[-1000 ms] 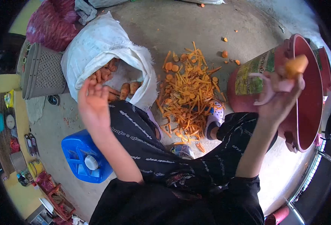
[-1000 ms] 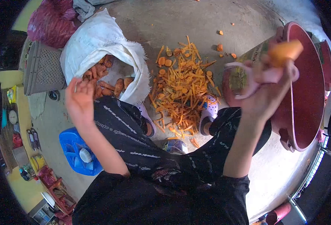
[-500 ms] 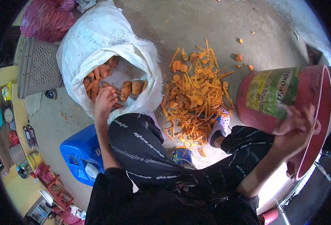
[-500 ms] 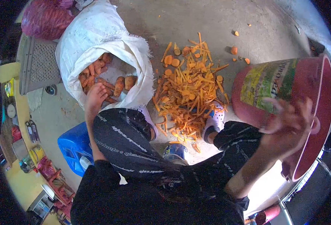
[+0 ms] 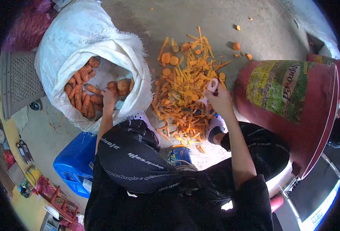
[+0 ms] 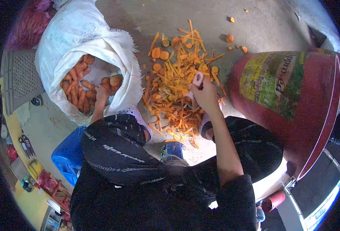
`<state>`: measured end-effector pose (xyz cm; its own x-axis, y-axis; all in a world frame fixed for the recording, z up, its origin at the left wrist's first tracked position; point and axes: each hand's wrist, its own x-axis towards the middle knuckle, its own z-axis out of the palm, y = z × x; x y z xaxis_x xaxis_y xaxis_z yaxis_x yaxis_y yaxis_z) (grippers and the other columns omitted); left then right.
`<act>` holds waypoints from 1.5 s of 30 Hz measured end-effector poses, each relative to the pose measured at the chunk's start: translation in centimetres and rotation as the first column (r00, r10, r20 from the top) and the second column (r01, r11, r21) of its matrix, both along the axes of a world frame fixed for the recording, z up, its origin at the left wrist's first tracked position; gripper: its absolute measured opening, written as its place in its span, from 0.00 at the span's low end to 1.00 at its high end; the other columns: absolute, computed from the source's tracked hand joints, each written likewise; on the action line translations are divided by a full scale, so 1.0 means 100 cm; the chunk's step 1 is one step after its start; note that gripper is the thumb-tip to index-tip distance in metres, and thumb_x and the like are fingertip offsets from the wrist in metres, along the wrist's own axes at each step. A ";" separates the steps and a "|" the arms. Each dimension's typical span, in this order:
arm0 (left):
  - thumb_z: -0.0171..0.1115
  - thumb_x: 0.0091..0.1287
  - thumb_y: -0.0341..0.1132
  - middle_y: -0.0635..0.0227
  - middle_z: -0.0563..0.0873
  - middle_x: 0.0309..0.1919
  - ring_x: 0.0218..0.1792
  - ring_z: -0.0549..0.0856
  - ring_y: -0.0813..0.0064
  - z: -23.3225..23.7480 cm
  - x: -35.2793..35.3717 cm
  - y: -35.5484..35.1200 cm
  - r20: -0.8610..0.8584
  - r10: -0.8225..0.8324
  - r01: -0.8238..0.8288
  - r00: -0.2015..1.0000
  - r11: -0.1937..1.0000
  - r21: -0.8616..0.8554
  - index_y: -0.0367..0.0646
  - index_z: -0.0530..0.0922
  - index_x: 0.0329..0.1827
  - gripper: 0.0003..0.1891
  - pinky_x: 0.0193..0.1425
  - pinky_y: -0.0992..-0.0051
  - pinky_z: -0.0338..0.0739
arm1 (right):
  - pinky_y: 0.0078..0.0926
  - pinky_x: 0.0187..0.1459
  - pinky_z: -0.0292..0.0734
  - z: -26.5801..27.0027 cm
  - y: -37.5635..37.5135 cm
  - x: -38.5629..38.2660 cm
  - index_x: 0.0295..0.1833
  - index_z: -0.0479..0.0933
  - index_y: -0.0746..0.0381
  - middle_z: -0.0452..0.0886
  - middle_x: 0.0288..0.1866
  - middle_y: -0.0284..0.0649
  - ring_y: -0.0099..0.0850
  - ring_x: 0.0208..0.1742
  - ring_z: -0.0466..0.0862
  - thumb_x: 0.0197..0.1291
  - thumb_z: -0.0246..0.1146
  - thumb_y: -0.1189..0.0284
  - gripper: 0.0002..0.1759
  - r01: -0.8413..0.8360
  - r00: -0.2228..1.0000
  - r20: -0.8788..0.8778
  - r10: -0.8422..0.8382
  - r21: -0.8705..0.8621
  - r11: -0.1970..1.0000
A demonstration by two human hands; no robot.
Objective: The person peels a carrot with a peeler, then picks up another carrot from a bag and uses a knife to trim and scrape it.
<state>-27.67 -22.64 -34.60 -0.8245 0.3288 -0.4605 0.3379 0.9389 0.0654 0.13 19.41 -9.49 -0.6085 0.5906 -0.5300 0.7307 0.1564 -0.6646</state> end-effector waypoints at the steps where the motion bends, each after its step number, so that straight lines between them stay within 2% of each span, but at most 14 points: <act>1: 0.63 0.58 0.44 0.37 0.73 0.49 0.46 0.78 0.39 0.018 0.000 0.010 -0.016 -0.140 0.139 0.990 0.989 -0.042 0.30 0.64 0.58 0.32 0.53 0.56 0.73 | 0.31 0.39 0.75 -0.008 0.001 0.001 0.45 0.72 0.70 0.78 0.37 0.46 0.32 0.38 0.80 0.54 0.64 0.67 0.19 0.106 0.991 -0.064 -0.116 -0.147 0.983; 3: 0.63 0.58 0.40 0.49 0.76 0.47 0.42 0.79 0.51 0.086 0.018 0.045 0.153 0.212 -0.242 0.965 0.947 0.214 0.30 0.67 0.54 0.27 0.49 0.62 0.75 | 0.31 0.39 0.75 -0.037 -0.003 0.005 0.46 0.73 0.69 0.80 0.38 0.49 0.34 0.39 0.81 0.53 0.65 0.66 0.20 0.264 0.922 -0.141 -0.359 -0.449 0.854; 5: 0.63 0.60 0.39 0.55 0.76 0.45 0.42 0.79 0.57 0.106 0.028 0.041 0.392 0.437 -0.587 0.810 0.581 0.564 0.31 0.70 0.52 0.23 0.48 0.65 0.75 | 0.33 0.41 0.75 -0.082 0.003 0.024 0.48 0.75 0.63 0.80 0.41 0.47 0.41 0.40 0.81 0.56 0.62 0.68 0.15 0.141 0.986 -0.045 -0.163 -0.309 0.941; 8: 0.62 0.63 0.38 0.62 0.75 0.45 0.45 0.78 0.64 0.131 0.034 0.023 0.781 0.291 -0.833 0.552 0.238 0.500 0.34 0.70 0.53 0.21 0.49 0.65 0.76 | 0.36 0.44 0.75 -0.136 0.003 0.056 0.49 0.75 0.59 0.80 0.45 0.43 0.43 0.43 0.81 0.59 0.58 0.69 0.12 -0.219 0.950 0.234 0.207 0.026 0.975; 10: 0.60 0.65 0.38 0.62 0.76 0.46 0.46 0.78 0.64 0.158 0.041 0.025 0.903 0.230 -0.922 0.364 -0.047 0.384 0.36 0.70 0.53 0.19 0.51 0.62 0.76 | 0.39 0.47 0.73 -0.129 -0.022 0.075 0.47 0.75 0.57 0.79 0.47 0.40 0.43 0.46 0.79 0.59 0.56 0.70 0.11 -0.376 0.917 0.152 0.368 0.026 0.926; 14: 0.56 0.67 0.38 0.60 0.73 0.53 0.57 0.74 0.58 0.247 0.049 0.063 0.981 0.020 -0.923 0.192 -0.337 0.188 0.39 0.66 0.57 0.19 0.63 0.49 0.68 | 0.43 0.56 0.64 -0.139 -0.047 0.097 0.46 0.73 0.59 0.75 0.44 0.42 0.38 0.54 0.73 0.46 0.63 0.69 0.19 -0.583 0.796 0.329 0.508 0.641 0.500; 19: 0.53 0.68 0.34 0.56 0.69 0.58 0.61 0.71 0.52 0.311 0.040 0.083 0.951 -0.295 -0.914 0.095 -0.404 -0.034 0.39 0.63 0.60 0.20 0.67 0.42 0.61 | 0.44 0.57 0.64 -0.142 -0.060 0.097 0.42 0.77 0.58 0.74 0.45 0.40 0.40 0.52 0.73 0.50 0.59 0.67 0.12 -0.699 0.701 0.452 0.552 0.589 0.406; 23: 0.55 0.67 0.32 0.55 0.74 0.55 0.59 0.73 0.59 0.351 0.036 0.100 0.927 -0.271 -0.958 0.259 -0.195 0.210 0.36 0.64 0.60 0.20 0.63 0.53 0.67 | 0.45 0.59 0.61 -0.092 -0.068 0.077 0.38 0.81 0.56 0.76 0.44 0.41 0.40 0.52 0.74 0.51 0.59 0.67 0.10 -0.639 0.709 0.366 0.603 0.696 0.329; 27: 0.56 0.68 0.37 0.54 0.75 0.54 0.56 0.76 0.61 0.391 0.043 0.115 0.750 -0.281 -0.788 0.599 -0.037 0.615 0.35 0.63 0.62 0.23 0.57 0.60 0.73 | 0.48 0.58 0.65 -0.058 -0.059 0.049 0.40 0.81 0.61 0.81 0.38 0.44 0.36 0.49 0.78 0.54 0.61 0.65 0.12 -0.649 0.761 0.280 0.586 0.313 0.693; 33: 0.51 0.69 0.47 0.51 0.71 0.59 0.59 0.73 0.56 0.461 0.087 0.145 0.660 -0.537 -0.790 0.526 -0.021 0.613 0.35 0.57 0.67 0.31 0.61 0.55 0.70 | 0.34 0.30 0.72 0.003 -0.016 0.026 0.41 0.75 0.66 0.78 0.28 0.46 0.38 0.26 0.79 0.58 0.56 0.67 0.13 -0.038 0.939 -0.340 0.052 0.048 0.998; 34: 0.52 0.68 0.47 0.50 0.71 0.60 0.59 0.73 0.55 0.466 0.096 0.152 0.628 -0.578 -0.783 0.521 -0.030 0.622 0.35 0.56 0.68 0.32 0.61 0.55 0.69 | 0.31 0.29 0.71 0.021 -0.015 0.019 0.40 0.72 0.69 0.75 0.24 0.44 0.32 0.25 0.77 0.59 0.55 0.68 0.13 0.003 0.866 -0.479 -0.145 -0.285 0.958; 41: 0.58 0.62 0.48 0.51 0.73 0.56 0.58 0.74 0.51 0.481 0.164 0.186 0.560 -0.736 -0.847 0.381 -0.036 0.530 0.36 0.61 0.65 0.33 0.63 0.55 0.69 | 0.27 0.28 0.68 0.149 -0.014 0.031 0.44 0.68 0.65 0.70 0.24 0.34 0.22 0.25 0.71 0.68 0.51 0.64 0.13 -0.258 0.854 -0.429 0.295 0.142 0.956; 42: 0.56 0.62 0.47 0.51 0.73 0.56 0.58 0.74 0.51 0.481 0.172 0.192 0.577 -0.742 -0.875 0.342 -0.028 0.482 0.36 0.62 0.64 0.32 0.63 0.55 0.69 | 0.31 0.39 0.73 0.168 -0.016 0.034 0.46 0.67 0.67 0.75 0.32 0.45 0.33 0.36 0.79 0.67 0.51 0.65 0.15 -0.303 0.853 -0.374 0.363 0.211 0.929; 45: 0.52 0.61 0.49 0.55 0.75 0.52 0.53 0.77 0.56 0.473 0.191 0.208 0.619 -0.732 -0.916 0.285 -0.018 0.401 0.38 0.67 0.59 0.28 0.59 0.56 0.72 | 0.30 0.40 0.73 0.207 -0.023 0.049 0.47 0.67 0.67 0.76 0.34 0.45 0.32 0.37 0.80 0.67 0.51 0.65 0.15 -0.328 0.792 -0.528 0.308 0.058 0.943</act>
